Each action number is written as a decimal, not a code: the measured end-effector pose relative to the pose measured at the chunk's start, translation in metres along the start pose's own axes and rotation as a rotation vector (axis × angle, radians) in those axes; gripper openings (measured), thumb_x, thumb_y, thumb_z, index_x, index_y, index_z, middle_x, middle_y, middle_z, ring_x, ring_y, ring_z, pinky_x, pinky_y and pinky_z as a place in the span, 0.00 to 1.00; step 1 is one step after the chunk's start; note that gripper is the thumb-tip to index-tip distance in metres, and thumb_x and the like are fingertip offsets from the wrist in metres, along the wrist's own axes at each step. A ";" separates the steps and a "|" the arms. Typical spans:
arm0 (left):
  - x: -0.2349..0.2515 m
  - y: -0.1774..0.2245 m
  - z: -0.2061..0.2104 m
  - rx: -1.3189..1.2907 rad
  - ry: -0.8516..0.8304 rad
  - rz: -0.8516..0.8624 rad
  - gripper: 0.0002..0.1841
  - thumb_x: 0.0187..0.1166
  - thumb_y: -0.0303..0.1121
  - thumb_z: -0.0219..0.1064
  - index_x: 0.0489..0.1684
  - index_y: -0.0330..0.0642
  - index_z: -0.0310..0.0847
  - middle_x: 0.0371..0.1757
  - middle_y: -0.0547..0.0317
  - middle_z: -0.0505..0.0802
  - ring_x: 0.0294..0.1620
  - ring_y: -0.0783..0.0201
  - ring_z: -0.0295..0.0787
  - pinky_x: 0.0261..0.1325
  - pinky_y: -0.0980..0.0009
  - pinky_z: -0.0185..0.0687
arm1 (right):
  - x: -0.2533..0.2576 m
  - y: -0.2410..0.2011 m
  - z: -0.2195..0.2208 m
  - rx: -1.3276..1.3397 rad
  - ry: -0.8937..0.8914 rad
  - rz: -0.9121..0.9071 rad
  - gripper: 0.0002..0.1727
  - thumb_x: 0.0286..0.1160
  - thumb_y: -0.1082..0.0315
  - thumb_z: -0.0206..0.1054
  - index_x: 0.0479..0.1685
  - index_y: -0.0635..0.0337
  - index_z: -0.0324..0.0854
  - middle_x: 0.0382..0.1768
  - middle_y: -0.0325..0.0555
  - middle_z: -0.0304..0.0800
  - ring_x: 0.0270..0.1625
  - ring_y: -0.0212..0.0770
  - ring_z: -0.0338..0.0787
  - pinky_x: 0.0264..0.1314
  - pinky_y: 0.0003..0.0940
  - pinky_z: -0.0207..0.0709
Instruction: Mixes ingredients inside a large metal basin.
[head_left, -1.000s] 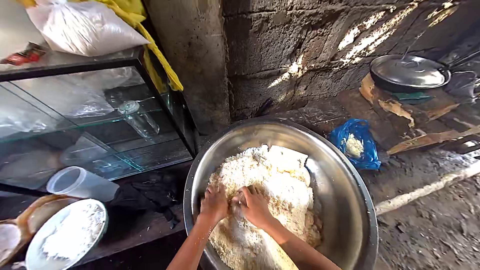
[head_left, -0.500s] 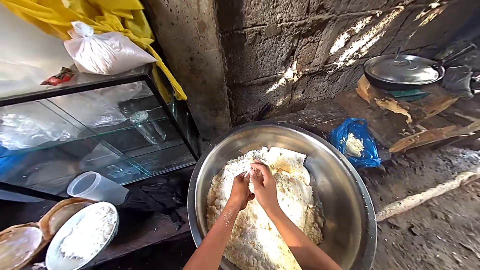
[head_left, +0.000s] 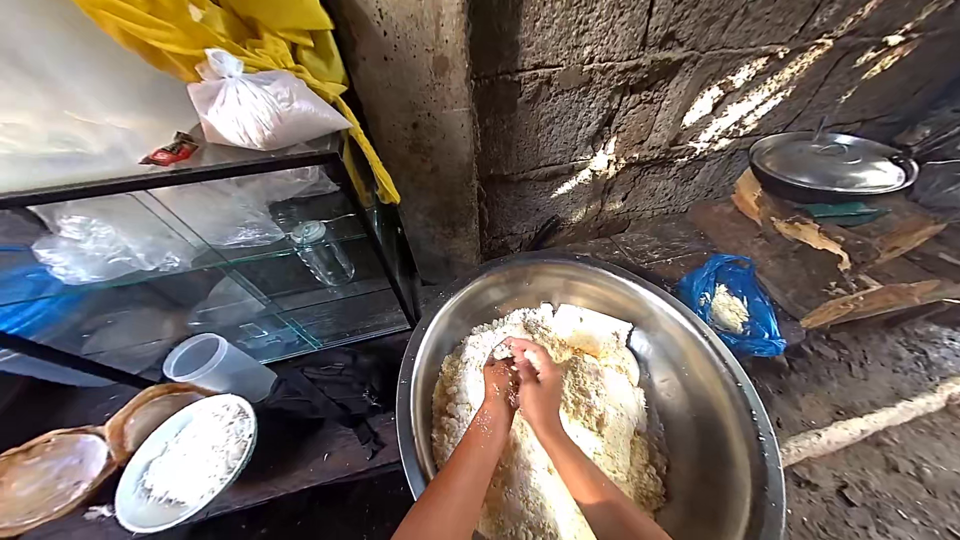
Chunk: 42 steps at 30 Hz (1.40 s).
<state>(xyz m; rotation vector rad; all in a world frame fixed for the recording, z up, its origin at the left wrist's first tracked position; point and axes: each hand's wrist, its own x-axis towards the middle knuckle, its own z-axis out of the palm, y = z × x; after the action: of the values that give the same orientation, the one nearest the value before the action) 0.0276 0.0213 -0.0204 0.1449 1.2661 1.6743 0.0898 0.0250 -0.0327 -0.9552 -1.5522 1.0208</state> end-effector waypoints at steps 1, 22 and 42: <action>0.006 -0.001 0.001 -0.081 -0.013 0.020 0.19 0.83 0.16 0.54 0.72 0.31 0.72 0.44 0.50 0.88 0.35 0.67 0.84 0.39 0.70 0.83 | 0.009 0.006 -0.001 0.069 0.039 0.025 0.18 0.82 0.75 0.54 0.63 0.68 0.84 0.48 0.49 0.92 0.48 0.36 0.91 0.53 0.35 0.86; 0.027 0.042 -0.016 0.426 -0.356 0.067 0.21 0.87 0.19 0.52 0.77 0.38 0.75 0.57 0.49 0.87 0.36 0.67 0.84 0.35 0.72 0.80 | 0.048 -0.014 -0.041 0.410 0.029 0.498 0.13 0.91 0.67 0.56 0.54 0.67 0.84 0.20 0.38 0.77 0.10 0.26 0.63 0.08 0.20 0.57; 0.048 0.075 -0.042 0.279 -0.095 0.291 0.11 0.89 0.25 0.56 0.59 0.28 0.80 0.34 0.53 0.92 0.25 0.68 0.86 0.29 0.76 0.82 | 0.112 0.020 -0.027 -0.382 -0.255 0.391 0.34 0.92 0.43 0.50 0.35 0.65 0.87 0.27 0.47 0.91 0.26 0.41 0.85 0.39 0.44 0.80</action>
<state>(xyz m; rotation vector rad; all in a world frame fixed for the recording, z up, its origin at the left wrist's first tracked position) -0.0684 0.0319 -0.0014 0.5943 1.4534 1.7006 0.0972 0.1399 -0.0130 -1.4828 -1.8574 1.1721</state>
